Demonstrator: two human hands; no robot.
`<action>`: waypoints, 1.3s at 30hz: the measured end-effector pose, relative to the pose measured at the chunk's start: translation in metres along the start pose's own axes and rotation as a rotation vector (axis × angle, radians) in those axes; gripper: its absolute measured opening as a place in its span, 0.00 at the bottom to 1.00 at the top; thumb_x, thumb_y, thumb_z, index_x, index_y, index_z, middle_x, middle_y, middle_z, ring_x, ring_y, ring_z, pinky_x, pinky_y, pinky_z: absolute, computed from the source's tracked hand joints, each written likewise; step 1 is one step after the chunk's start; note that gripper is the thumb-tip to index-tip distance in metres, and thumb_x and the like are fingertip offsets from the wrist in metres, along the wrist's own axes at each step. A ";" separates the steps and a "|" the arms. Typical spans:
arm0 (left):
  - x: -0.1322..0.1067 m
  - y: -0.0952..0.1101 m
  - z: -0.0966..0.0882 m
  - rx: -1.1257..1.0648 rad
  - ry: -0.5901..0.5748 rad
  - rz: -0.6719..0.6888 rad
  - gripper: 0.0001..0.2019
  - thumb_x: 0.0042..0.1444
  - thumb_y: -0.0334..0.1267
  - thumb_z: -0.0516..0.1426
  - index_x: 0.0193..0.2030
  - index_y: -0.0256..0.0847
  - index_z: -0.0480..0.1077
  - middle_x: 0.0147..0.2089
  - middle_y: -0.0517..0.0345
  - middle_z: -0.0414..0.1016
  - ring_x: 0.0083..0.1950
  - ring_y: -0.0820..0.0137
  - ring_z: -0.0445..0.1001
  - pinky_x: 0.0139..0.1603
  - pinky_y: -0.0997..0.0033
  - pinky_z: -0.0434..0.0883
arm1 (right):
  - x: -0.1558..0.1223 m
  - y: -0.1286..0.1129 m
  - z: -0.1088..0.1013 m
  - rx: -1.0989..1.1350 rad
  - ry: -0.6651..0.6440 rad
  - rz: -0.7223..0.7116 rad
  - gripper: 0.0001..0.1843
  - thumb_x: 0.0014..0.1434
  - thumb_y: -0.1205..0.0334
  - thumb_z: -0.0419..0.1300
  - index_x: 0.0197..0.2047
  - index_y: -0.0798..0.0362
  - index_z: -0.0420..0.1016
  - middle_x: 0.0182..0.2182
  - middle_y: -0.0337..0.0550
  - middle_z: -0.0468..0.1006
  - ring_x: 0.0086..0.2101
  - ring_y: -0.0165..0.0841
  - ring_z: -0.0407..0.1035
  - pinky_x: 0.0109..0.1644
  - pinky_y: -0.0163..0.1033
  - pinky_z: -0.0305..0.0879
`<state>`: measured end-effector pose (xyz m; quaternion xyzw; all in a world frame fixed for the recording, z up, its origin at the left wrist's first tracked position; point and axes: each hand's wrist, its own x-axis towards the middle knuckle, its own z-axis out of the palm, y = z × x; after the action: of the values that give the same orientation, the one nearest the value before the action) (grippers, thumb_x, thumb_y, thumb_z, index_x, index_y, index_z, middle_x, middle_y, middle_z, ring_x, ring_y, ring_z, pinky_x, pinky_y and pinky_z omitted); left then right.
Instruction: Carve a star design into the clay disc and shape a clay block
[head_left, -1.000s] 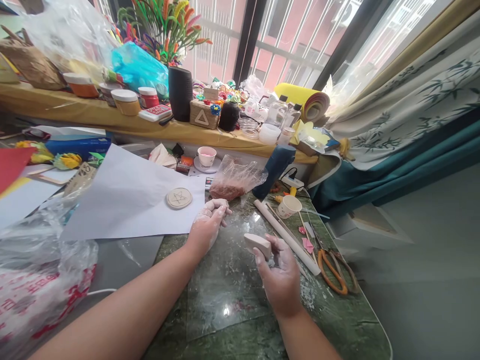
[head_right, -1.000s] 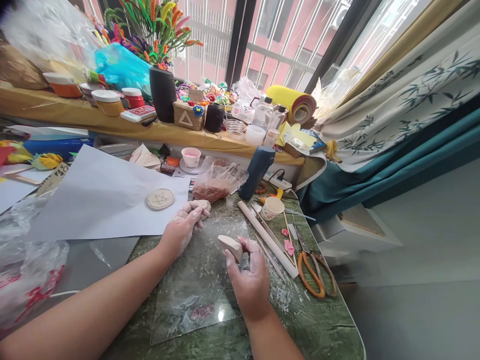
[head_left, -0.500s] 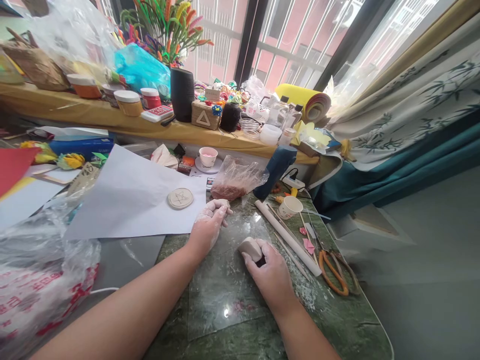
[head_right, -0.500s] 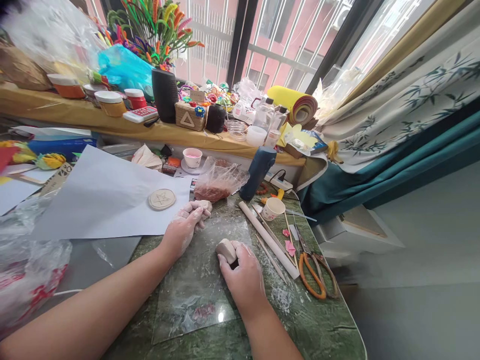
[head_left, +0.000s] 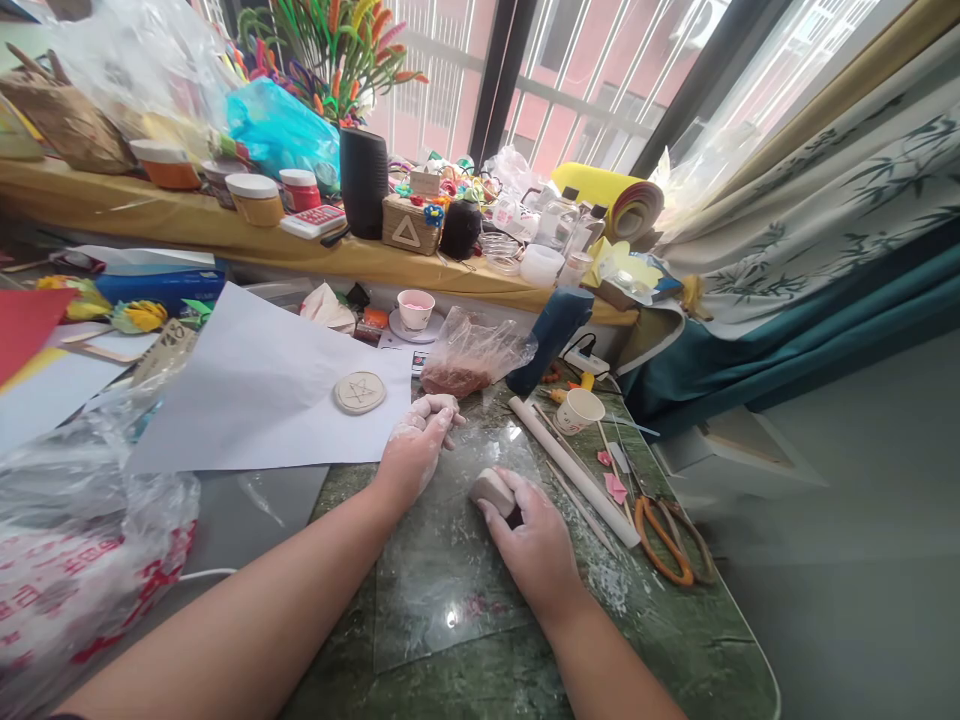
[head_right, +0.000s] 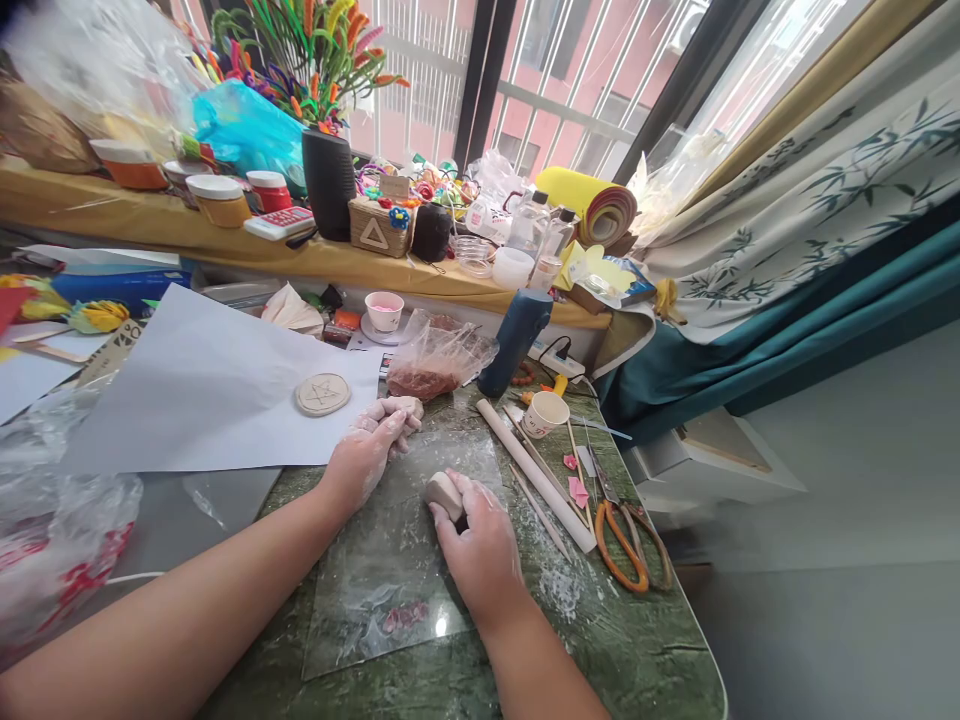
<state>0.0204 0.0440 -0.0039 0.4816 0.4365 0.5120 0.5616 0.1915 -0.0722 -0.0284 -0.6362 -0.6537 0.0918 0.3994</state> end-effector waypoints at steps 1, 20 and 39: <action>0.000 0.000 0.000 -0.001 0.003 -0.001 0.11 0.61 0.48 0.59 0.40 0.42 0.72 0.39 0.57 0.80 0.28 0.73 0.70 0.33 0.70 0.67 | 0.000 0.000 0.000 0.000 0.000 -0.003 0.20 0.67 0.52 0.62 0.58 0.51 0.80 0.53 0.53 0.85 0.52 0.47 0.81 0.57 0.52 0.78; 0.001 -0.003 -0.001 0.006 -0.001 -0.006 0.11 0.62 0.48 0.60 0.39 0.43 0.72 0.38 0.58 0.80 0.28 0.73 0.70 0.32 0.70 0.67 | -0.004 0.007 -0.002 0.152 0.104 0.093 0.27 0.65 0.53 0.66 0.65 0.49 0.71 0.46 0.48 0.85 0.45 0.43 0.81 0.54 0.51 0.78; 0.001 -0.001 0.001 -0.017 0.011 -0.009 0.14 0.59 0.51 0.62 0.39 0.42 0.72 0.39 0.56 0.80 0.28 0.73 0.69 0.32 0.70 0.69 | 0.006 -0.005 -0.007 0.060 0.007 -0.018 0.12 0.68 0.55 0.62 0.52 0.48 0.80 0.46 0.47 0.85 0.47 0.44 0.80 0.53 0.49 0.77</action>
<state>0.0219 0.0447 -0.0043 0.4718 0.4374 0.5159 0.5656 0.1929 -0.0706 -0.0181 -0.6183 -0.6552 0.1055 0.4211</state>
